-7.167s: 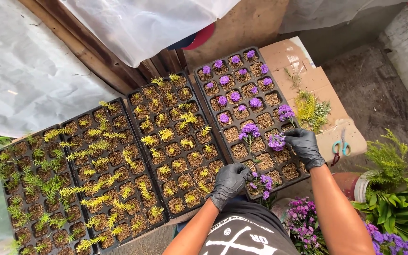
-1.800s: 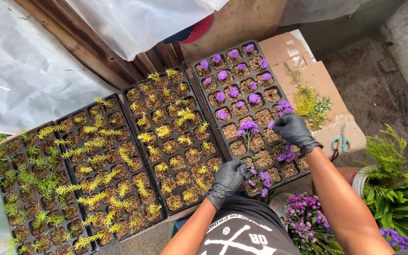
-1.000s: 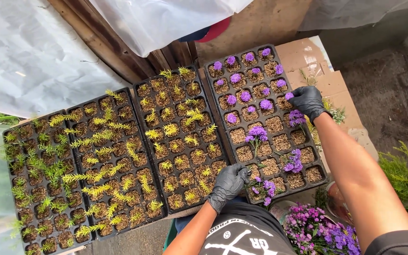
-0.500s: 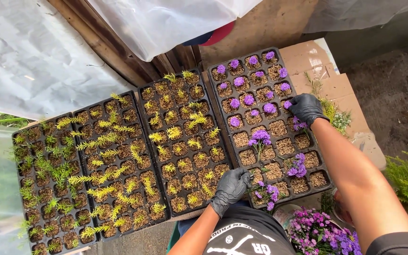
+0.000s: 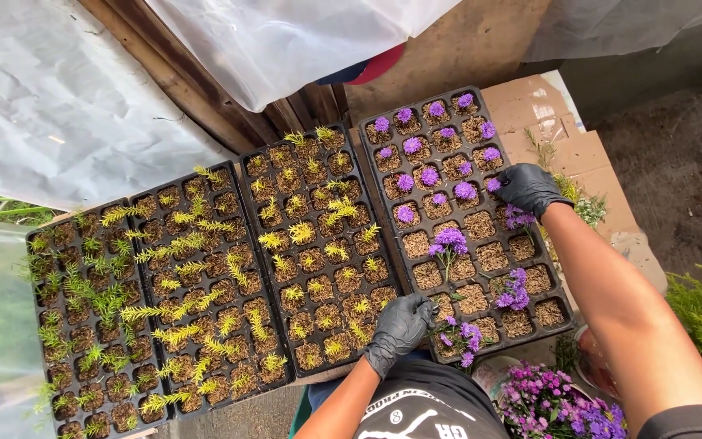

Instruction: Planting small purple flower sprigs into individual cells of a seedling tray filled with soil.

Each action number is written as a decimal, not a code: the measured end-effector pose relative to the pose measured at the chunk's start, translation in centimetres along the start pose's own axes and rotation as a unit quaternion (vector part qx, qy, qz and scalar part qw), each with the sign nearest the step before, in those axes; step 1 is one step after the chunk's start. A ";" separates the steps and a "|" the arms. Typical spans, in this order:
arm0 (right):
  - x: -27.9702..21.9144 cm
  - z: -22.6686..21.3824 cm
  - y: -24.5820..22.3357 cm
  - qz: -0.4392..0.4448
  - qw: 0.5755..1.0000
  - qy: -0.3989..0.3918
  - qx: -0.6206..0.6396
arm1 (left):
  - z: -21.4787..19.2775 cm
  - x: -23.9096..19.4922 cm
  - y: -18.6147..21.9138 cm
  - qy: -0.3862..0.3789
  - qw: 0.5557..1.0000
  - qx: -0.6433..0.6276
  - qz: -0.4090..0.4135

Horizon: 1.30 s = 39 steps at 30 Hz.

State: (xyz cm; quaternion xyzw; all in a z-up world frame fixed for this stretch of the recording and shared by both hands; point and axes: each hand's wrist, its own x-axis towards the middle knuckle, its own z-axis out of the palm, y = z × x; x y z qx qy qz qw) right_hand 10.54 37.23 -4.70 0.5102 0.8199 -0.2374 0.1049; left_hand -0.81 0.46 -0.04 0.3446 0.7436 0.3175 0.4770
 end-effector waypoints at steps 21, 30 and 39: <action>-1.3 -1.3 -1.2 -0.017 0.994 -0.013 0.110 | 0.0 0.1 0.0 0.000 1.000 0.007 -0.012; 0.1 -0.1 0.1 -0.004 0.996 0.004 0.091 | -0.8 -0.3 0.4 0.011 1.000 -0.008 -0.008; 2.7 1.2 2.2 -0.007 0.997 0.001 0.074 | -0.4 -0.1 0.9 0.006 1.000 0.014 -0.024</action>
